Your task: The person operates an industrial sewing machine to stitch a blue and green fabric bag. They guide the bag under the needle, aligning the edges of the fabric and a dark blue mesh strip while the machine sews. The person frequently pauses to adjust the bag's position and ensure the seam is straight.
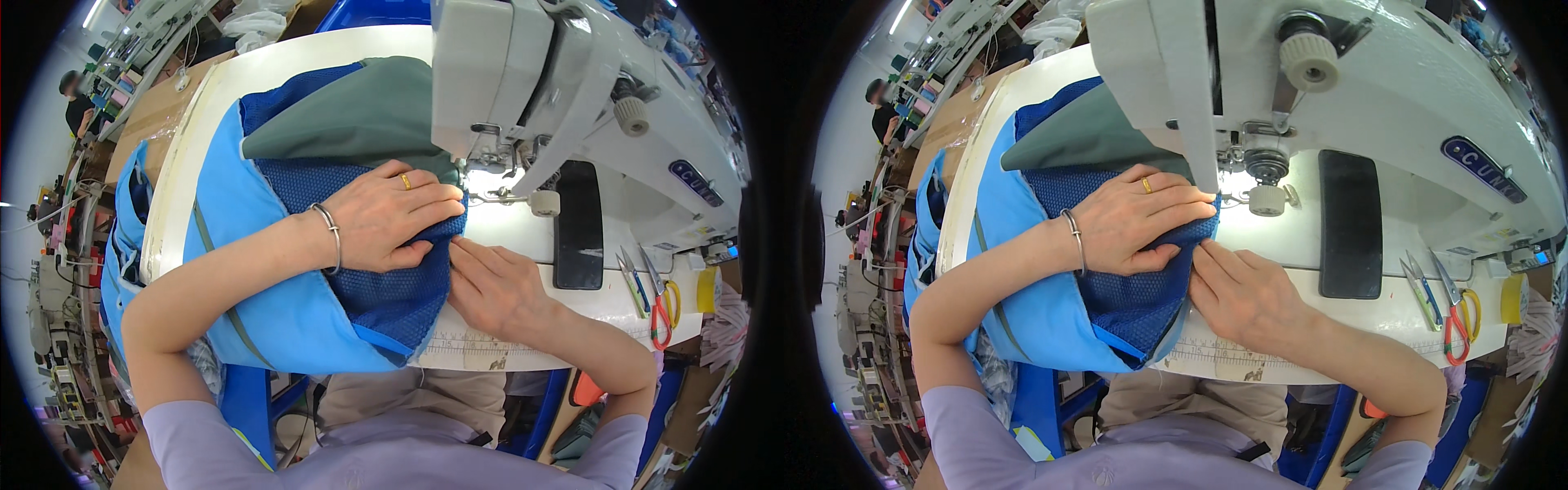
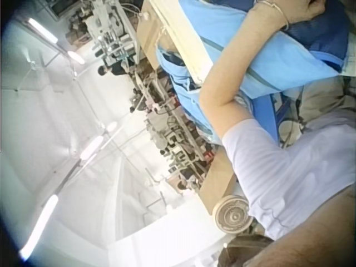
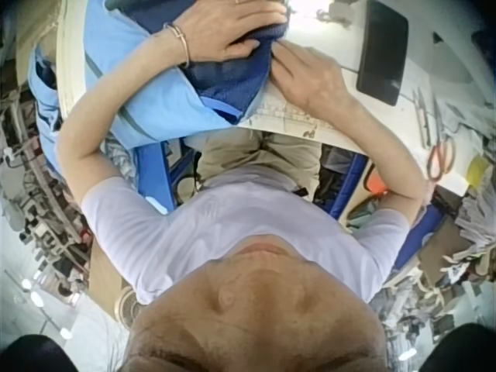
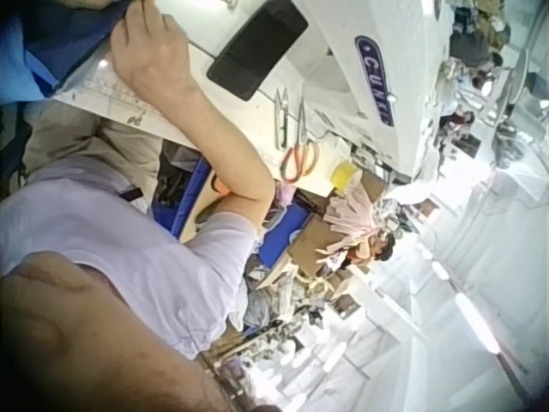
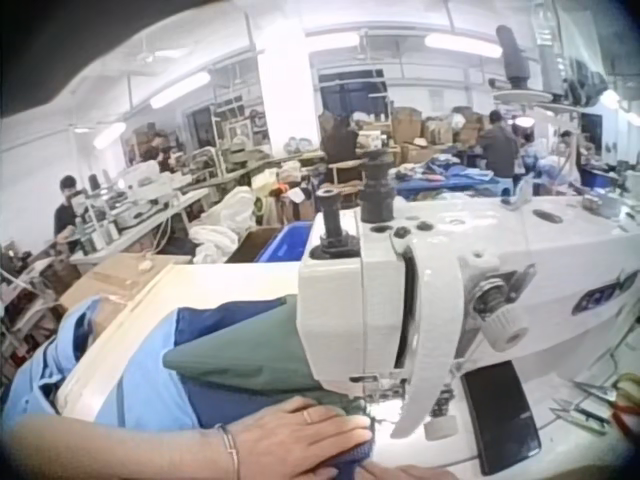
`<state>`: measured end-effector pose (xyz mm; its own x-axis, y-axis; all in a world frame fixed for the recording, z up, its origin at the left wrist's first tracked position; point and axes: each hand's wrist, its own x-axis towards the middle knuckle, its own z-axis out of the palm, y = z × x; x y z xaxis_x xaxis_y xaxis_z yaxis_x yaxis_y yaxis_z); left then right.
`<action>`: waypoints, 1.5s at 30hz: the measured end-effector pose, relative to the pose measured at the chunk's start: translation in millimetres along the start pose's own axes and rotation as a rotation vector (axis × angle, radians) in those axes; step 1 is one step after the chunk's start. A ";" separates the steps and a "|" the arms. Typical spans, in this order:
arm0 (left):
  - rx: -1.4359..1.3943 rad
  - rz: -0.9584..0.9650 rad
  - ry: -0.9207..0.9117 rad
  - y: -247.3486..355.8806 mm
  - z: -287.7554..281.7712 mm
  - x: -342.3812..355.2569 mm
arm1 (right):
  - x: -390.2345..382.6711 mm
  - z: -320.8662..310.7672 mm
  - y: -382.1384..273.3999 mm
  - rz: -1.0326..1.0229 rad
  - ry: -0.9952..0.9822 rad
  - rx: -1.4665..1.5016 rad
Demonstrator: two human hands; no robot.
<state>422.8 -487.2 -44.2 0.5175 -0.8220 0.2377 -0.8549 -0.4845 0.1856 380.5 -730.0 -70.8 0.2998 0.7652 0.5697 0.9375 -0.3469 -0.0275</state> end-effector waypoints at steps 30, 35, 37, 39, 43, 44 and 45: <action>-0.226 -0.048 -0.130 52.5 -52.5 -24.9 | -3.0 -14.9 -15.1 -0.155 -0.103 -0.018; -0.174 -0.197 -0.284 88.0 -52.9 -50.5 | -4.8 -8.4 -44.2 -0.245 -0.034 0.023; -0.302 -0.283 -0.134 82.9 -58.3 -48.5 | -2.4 -6.3 -62.8 -0.114 0.047 0.088; -0.630 -0.604 -0.112 81.3 -76.9 -38.5 | 0.7 -6.9 -80.1 0.035 0.062 0.130; -0.694 -0.697 0.107 83.8 -105.0 -5.0 | -2.4 -12.0 -93.3 0.166 -0.033 0.106; -0.421 -0.483 0.115 92.1 -98.6 -6.3 | -1.5 -13.0 -93.0 0.137 -0.044 0.091; -0.152 -0.266 0.120 102.6 -84.8 -14.5 | -4.2 -13.9 -94.7 0.094 -0.047 0.070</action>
<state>330.8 -499.6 52.2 0.7306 -0.6269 0.2705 -0.6781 -0.6201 0.3945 288.1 -707.8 -59.2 0.3937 0.7561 0.5228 0.9142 -0.3813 -0.1370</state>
